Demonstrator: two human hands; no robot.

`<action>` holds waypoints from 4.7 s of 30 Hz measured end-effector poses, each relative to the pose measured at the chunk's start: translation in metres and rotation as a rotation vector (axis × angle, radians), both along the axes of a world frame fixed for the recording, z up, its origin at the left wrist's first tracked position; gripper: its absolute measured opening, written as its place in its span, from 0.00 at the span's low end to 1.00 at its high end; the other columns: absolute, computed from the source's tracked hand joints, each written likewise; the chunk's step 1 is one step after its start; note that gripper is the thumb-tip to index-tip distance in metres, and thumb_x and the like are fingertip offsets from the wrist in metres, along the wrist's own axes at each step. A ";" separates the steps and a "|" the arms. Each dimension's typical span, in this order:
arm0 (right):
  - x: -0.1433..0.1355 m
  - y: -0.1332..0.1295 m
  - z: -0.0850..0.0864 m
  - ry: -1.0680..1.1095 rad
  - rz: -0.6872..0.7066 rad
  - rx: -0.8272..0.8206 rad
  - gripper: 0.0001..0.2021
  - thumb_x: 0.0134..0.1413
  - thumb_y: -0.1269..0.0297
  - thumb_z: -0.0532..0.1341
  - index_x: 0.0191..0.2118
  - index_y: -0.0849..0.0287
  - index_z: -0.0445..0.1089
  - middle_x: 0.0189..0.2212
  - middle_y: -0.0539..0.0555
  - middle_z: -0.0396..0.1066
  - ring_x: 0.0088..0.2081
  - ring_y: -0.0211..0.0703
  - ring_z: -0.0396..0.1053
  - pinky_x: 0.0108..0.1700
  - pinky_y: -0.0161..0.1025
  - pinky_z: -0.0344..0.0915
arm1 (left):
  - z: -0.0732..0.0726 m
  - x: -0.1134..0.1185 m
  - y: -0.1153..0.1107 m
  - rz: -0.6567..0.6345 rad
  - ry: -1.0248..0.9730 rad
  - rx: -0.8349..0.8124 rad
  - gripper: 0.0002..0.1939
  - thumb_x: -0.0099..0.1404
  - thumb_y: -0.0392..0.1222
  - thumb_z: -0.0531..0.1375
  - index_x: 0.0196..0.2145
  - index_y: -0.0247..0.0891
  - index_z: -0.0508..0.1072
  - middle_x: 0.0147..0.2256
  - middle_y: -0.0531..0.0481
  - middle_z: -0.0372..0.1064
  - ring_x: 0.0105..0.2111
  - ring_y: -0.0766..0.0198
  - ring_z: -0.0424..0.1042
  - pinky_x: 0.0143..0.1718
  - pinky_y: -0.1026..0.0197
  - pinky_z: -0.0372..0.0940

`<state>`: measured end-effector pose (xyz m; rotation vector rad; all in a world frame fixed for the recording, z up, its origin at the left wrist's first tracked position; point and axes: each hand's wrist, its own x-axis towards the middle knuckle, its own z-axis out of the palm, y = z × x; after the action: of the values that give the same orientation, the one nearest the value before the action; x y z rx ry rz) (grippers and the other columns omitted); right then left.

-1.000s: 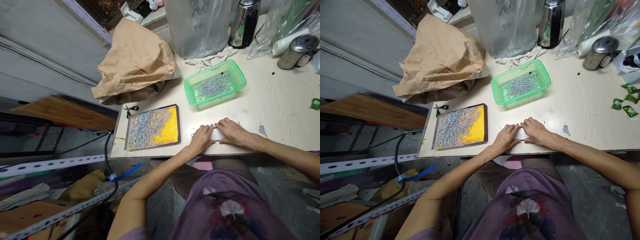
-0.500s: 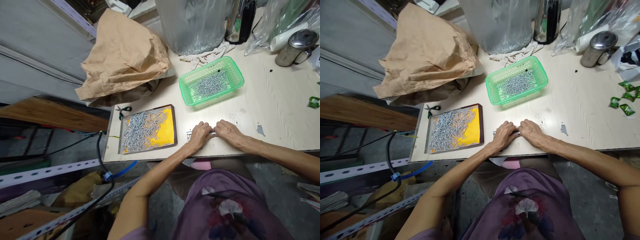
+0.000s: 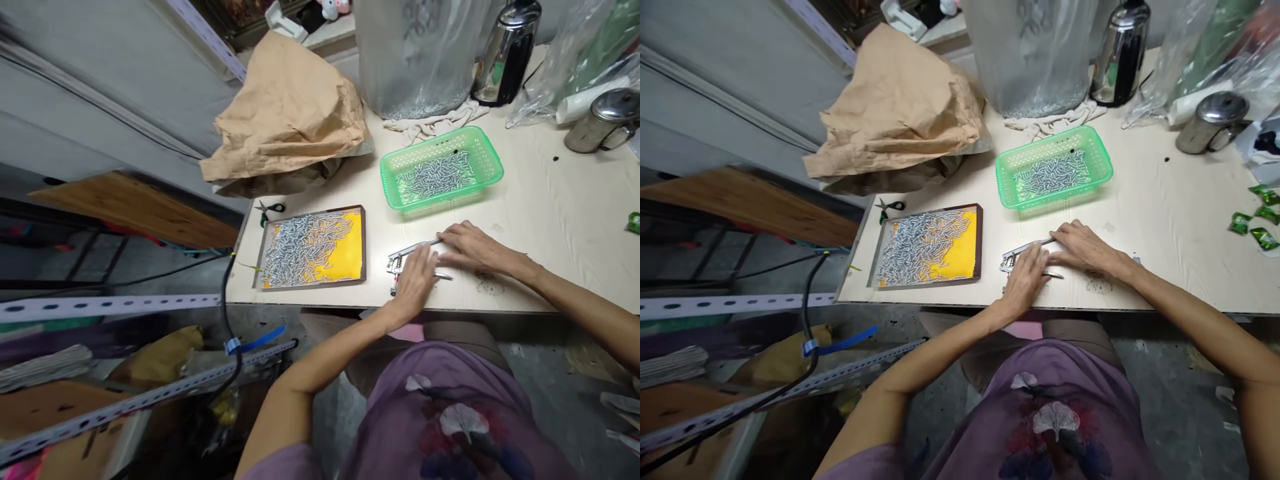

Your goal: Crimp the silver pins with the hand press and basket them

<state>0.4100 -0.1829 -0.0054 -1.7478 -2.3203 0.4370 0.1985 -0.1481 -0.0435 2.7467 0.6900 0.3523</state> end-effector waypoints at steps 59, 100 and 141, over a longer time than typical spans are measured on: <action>-0.045 -0.041 -0.013 0.097 -0.036 0.086 0.15 0.68 0.64 0.49 0.36 0.58 0.72 0.32 0.56 0.69 0.33 0.44 0.69 0.33 0.40 0.65 | 0.054 -0.061 0.038 0.787 -0.102 -1.141 0.06 0.56 0.38 0.64 0.25 0.32 0.73 0.14 0.61 0.57 0.12 0.76 0.52 0.13 0.70 0.48; -0.030 -0.001 0.009 -0.156 0.103 0.030 0.25 0.53 0.59 0.62 0.56 0.64 0.62 0.43 0.63 0.71 0.44 0.56 0.64 0.46 0.48 0.55 | 0.042 -0.064 0.020 0.774 0.147 -1.204 0.14 0.60 0.46 0.65 0.26 0.33 0.70 0.16 0.60 0.58 0.12 0.76 0.53 0.14 0.69 0.51; -0.033 -0.021 -0.013 -0.063 -0.047 0.063 0.08 0.63 0.63 0.58 0.38 0.62 0.71 0.33 0.58 0.69 0.36 0.47 0.63 0.39 0.40 0.56 | 0.032 0.008 0.039 -0.150 0.337 -0.136 0.08 0.70 0.42 0.56 0.43 0.36 0.70 0.41 0.43 0.69 0.45 0.54 0.67 0.46 0.51 0.67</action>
<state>0.3775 -0.2040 -0.0182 -1.8080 -2.3030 0.3019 0.2065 -0.1095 -0.0114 2.7290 0.5559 -0.1880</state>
